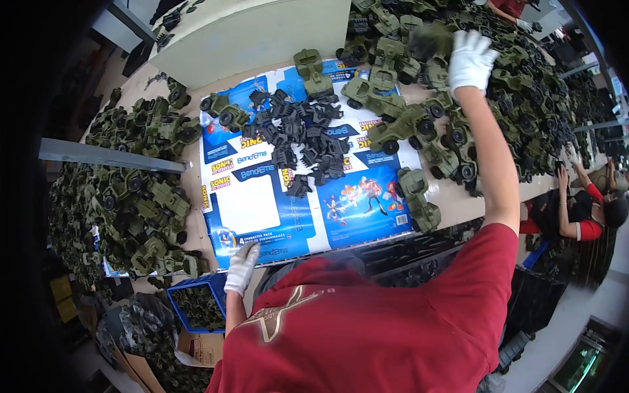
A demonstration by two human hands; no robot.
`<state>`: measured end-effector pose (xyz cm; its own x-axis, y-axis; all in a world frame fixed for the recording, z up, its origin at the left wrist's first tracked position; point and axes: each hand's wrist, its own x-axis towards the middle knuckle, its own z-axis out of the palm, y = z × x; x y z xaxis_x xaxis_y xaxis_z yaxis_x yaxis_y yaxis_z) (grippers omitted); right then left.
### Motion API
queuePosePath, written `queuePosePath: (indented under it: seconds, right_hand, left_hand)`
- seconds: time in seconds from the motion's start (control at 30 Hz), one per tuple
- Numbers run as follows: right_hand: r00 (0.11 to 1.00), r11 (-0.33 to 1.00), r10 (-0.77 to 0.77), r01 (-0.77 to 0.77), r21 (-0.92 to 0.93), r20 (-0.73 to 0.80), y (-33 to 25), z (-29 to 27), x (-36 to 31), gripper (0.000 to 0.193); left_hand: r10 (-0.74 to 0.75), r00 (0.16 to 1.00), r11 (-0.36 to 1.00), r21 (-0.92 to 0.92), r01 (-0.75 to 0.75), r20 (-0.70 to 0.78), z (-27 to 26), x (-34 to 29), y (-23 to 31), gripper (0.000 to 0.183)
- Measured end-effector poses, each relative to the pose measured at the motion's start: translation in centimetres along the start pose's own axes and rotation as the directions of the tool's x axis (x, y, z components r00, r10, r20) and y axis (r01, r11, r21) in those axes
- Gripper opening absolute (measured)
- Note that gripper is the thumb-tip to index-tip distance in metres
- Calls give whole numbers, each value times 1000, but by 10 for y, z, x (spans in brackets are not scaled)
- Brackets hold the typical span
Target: Assembling the black chassis base into green toy truck bodies at an assembly station.
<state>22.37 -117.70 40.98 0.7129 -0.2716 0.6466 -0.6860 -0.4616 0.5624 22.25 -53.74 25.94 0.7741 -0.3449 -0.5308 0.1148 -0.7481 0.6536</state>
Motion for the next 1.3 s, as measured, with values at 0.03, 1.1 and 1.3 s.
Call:
queuePosePath:
  seconds: [0.03, 1.1, 1.3]
  right_hand:
    - [997, 999, -18, 21, -39, 69, 6, -12, 2, 41]
    - [933, 954, 266, -220, -201, 240, 125, -15, -163, 54]
    - [799, 741, 114, -464, 486, 590, 15, -63, -122, 65]
  left_hand:
    - [-30, 1000, 999, -12, 30, 9, -5, -2, -10, 40]
    - [64, 946, 998, 22, -60, -317, -92, -8, -42, 40]
    - [-108, 237, 915, -3, 402, -965, -149, -10, -81, 50]
